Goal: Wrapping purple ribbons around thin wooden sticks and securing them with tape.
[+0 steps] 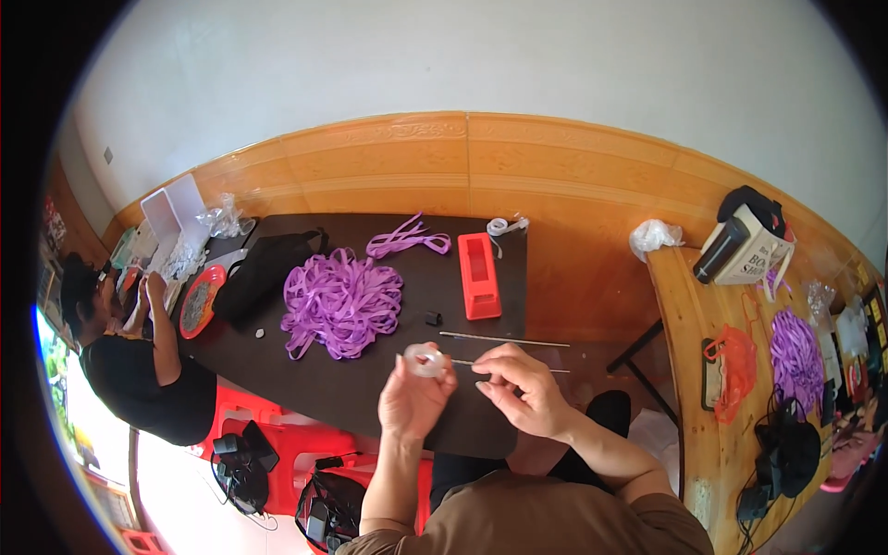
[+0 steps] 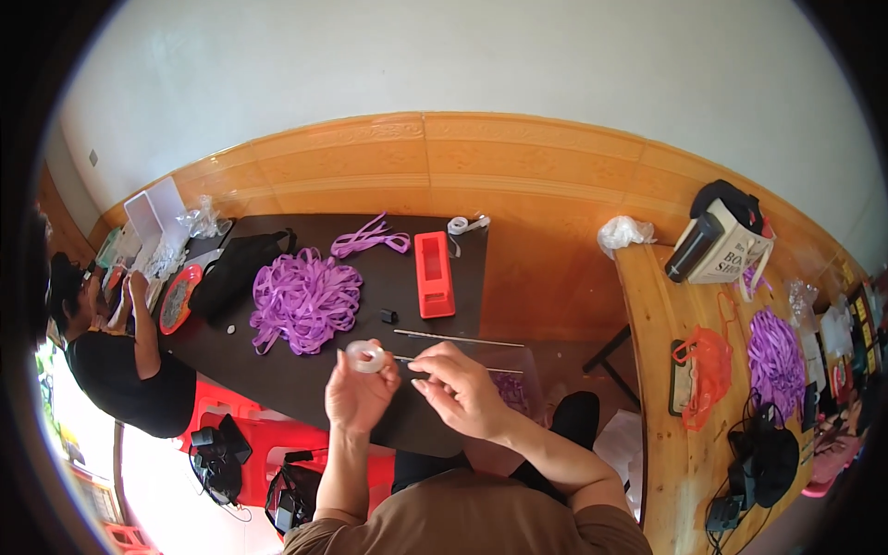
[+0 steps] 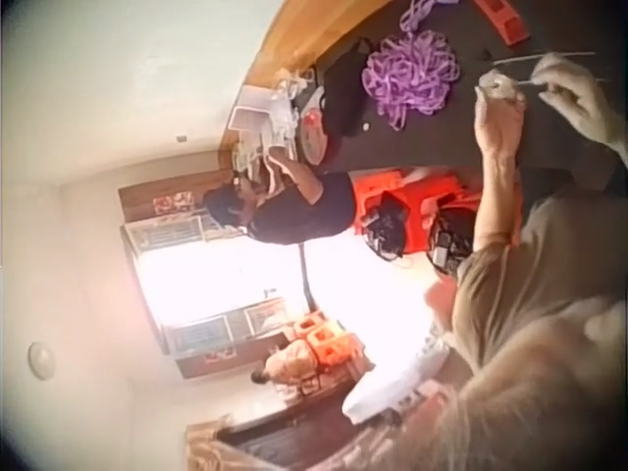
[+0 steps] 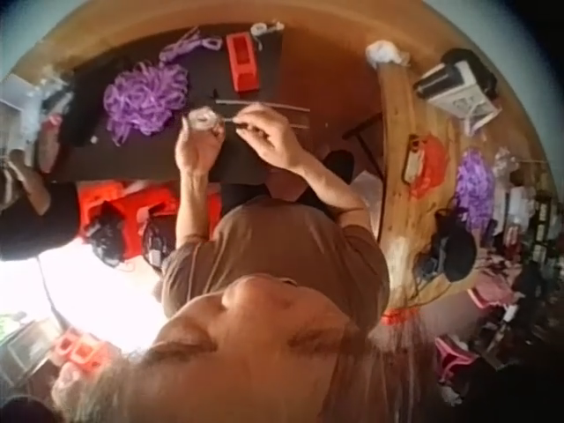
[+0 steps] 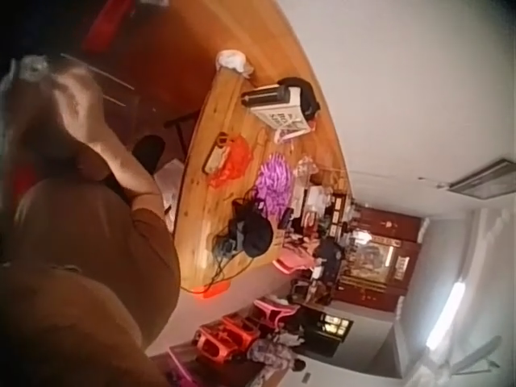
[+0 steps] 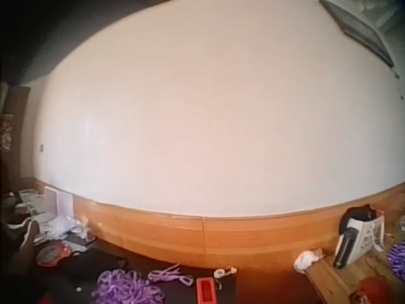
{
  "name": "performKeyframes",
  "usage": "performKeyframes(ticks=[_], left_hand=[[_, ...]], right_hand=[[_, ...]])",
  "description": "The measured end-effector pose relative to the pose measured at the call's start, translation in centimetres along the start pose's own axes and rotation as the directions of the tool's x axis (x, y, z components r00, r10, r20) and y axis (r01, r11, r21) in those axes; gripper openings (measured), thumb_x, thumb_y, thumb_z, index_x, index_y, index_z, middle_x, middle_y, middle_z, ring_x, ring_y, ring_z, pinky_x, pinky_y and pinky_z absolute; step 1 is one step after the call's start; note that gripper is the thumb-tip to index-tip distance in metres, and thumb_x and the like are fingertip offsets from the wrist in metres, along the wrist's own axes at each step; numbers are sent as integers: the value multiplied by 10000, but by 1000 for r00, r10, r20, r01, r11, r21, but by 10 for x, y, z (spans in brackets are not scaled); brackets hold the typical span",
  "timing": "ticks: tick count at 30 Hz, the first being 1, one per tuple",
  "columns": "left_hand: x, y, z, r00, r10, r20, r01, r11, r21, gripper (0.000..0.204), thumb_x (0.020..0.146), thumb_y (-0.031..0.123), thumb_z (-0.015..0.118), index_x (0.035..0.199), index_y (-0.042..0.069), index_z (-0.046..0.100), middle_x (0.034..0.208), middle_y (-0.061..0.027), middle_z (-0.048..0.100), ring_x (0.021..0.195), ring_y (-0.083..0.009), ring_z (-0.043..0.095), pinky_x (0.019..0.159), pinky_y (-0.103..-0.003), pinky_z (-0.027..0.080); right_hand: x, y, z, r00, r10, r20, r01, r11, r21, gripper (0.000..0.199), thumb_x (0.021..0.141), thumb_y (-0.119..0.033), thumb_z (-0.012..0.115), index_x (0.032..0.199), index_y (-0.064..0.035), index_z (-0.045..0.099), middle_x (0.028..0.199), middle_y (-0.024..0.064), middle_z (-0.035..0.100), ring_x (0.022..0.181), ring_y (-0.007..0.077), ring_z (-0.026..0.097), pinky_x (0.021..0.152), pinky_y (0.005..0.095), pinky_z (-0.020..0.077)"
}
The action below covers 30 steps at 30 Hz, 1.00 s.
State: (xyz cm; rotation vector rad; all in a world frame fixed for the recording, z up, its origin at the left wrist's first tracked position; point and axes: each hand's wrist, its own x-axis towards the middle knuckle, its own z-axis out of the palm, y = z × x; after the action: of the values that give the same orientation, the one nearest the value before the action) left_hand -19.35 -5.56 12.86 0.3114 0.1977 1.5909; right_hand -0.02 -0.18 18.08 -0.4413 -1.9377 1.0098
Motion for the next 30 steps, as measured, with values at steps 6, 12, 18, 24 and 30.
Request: performKeyframes(ticks=[6,12,18,24,30], left_hand=[[-3,-23,6,999,-37,-19,39,993,116,368,935,305,586,1197,48,559,1083,-89,634,1014,-229,599,898,-389,469],[0,-40,11,997,-14,77,-13,942,336,334,989,241,511,1216,-1,549,1105,-125,632,999,-211,623,857,-345,507],[2,-42,18,981,-109,161,13,864,503,266,980,115,508,1175,-41,599,1191,-153,600,1060,-221,596,880,-313,489],[6,-48,35,940,-125,318,-149,688,710,188,942,17,539,1100,-42,622,1243,-128,540,1129,-184,521,926,-313,457],[6,-61,39,958,-143,249,-87,683,725,147,922,-16,558,1053,-48,619,1269,-125,490,1127,-184,521,944,-322,455]], right_hand=[[12,-2,23,975,-197,-103,160,945,-286,320,773,70,659,1080,-9,614,1097,129,575,894,234,622,703,303,510],[-6,15,7,981,-153,-116,116,953,-280,283,770,70,654,1043,6,622,1093,150,581,937,293,608,762,344,511],[-23,18,-16,975,-47,-216,23,993,-114,212,857,30,628,1069,16,632,1055,134,607,906,195,606,754,269,485],[-37,22,-27,979,5,-205,-28,993,-111,249,862,38,626,1109,12,628,1011,114,601,875,204,610,741,276,486],[-46,25,-38,981,14,-193,-34,994,-106,272,857,49,629,1127,12,623,1031,111,596,861,191,610,735,266,488]])
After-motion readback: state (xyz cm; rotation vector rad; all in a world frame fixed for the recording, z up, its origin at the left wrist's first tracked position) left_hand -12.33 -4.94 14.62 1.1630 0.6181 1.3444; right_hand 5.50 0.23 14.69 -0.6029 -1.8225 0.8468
